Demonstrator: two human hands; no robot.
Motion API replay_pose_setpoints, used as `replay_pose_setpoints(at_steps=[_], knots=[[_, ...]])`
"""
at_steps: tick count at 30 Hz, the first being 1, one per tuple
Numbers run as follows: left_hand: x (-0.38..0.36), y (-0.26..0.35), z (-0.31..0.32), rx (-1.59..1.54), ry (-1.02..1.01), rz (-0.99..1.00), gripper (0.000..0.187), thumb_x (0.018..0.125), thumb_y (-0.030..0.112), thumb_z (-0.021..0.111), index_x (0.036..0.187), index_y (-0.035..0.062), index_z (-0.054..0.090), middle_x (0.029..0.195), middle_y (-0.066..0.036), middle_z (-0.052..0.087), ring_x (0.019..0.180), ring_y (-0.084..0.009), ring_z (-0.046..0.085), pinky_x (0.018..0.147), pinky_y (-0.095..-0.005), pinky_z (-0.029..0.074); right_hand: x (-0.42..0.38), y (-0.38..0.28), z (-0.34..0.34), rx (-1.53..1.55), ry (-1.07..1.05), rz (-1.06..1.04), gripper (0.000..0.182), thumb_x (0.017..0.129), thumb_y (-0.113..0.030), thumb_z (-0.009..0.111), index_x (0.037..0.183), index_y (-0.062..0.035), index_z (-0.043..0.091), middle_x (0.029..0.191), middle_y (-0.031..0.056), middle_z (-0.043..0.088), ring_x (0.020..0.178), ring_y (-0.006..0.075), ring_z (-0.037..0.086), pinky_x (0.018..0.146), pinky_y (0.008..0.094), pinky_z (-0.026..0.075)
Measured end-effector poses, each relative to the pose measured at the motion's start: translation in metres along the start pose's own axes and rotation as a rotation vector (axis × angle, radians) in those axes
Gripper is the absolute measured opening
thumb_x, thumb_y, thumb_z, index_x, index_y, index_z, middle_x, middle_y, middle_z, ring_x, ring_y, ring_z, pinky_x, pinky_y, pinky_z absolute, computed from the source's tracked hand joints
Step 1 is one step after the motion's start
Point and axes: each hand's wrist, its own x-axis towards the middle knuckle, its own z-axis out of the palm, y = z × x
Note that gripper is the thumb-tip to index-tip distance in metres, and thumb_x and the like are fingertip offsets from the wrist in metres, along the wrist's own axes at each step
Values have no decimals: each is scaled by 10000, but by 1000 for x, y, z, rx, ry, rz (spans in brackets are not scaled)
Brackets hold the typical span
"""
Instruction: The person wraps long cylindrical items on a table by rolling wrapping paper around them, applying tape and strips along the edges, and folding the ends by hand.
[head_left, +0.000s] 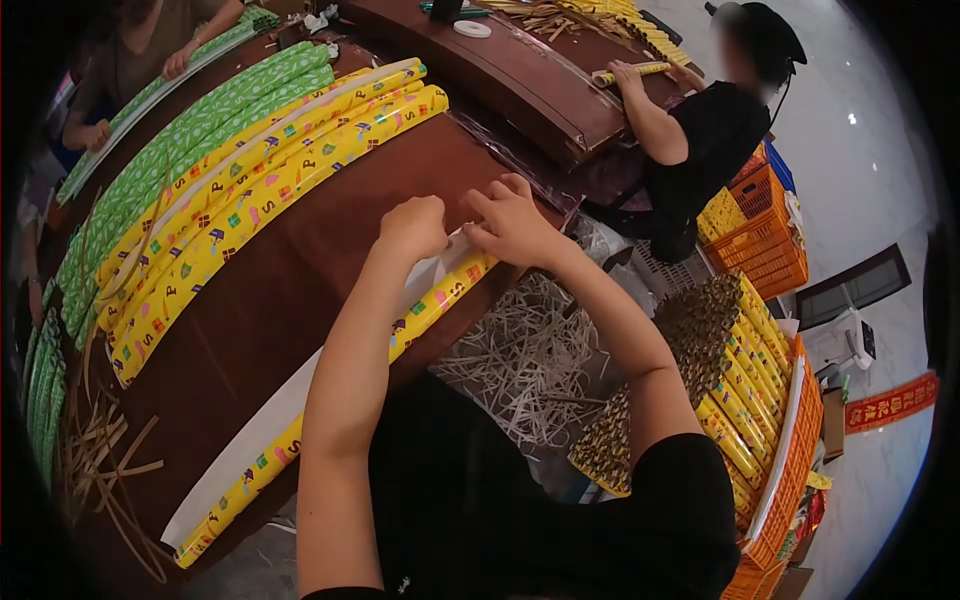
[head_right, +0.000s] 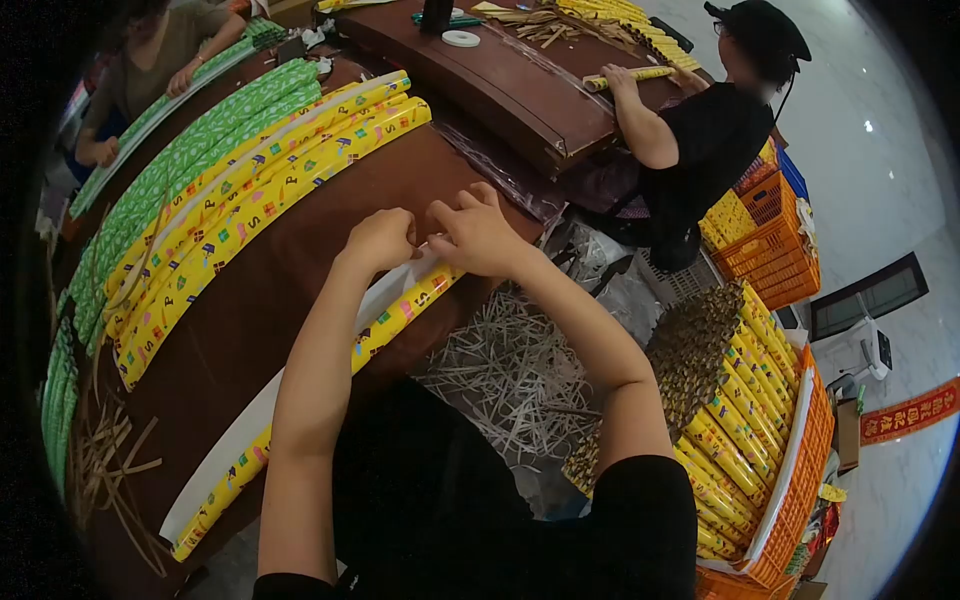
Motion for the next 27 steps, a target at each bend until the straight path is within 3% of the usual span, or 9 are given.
replay_pose_setpoints(at_steps=[1,4,8,11,16,18,27], knots=[[-1,0,1,-5,-3,0,225,770,202,757,953,75,729,1039,-139,724,996,-310,695,839,-432,560,-1,2,-6,143,-33,17,254,823,-315,688,987,-136,613,775,15,647,960,240,578,1089,530,253],[-2,2,3,-28,22,-8,290,710,212,842,885,61,665,967,-124,717,949,-314,684,805,-428,535,-4,11,-20,124,-21,28,267,791,-301,726,981,-152,611,779,2,635,959,229,583,1095,537,254],[1,-1,6,-100,38,6,230,707,149,816,878,53,696,954,-127,721,932,-308,691,812,-411,540,-10,20,-18,-135,137,30,343,754,-344,785,970,-135,619,793,-6,636,934,221,589,1073,529,283],[5,-2,10,-163,56,27,213,702,96,782,897,35,725,948,-141,727,914,-303,700,815,-391,545,-15,26,1,-173,283,-18,363,766,-340,798,1005,-120,637,806,2,641,895,205,583,1070,486,286],[12,-7,14,-255,37,61,251,698,67,742,941,3,743,946,-166,732,891,-288,711,814,-363,550,-18,23,14,-199,372,-25,311,767,-319,779,953,-124,623,810,-8,649,883,209,567,1034,487,313],[11,-8,14,-288,-7,68,218,726,128,662,915,93,766,948,-127,740,943,-293,705,898,-417,524,-18,23,18,-202,386,-27,303,770,-310,776,954,-125,623,817,-7,652,875,208,563,1024,480,316],[18,-3,28,-317,110,75,182,795,230,700,892,87,758,927,-108,740,937,-279,696,901,-449,493,-19,21,24,-227,447,-28,284,779,-296,770,951,-122,627,823,-11,650,881,211,564,1010,462,320]])
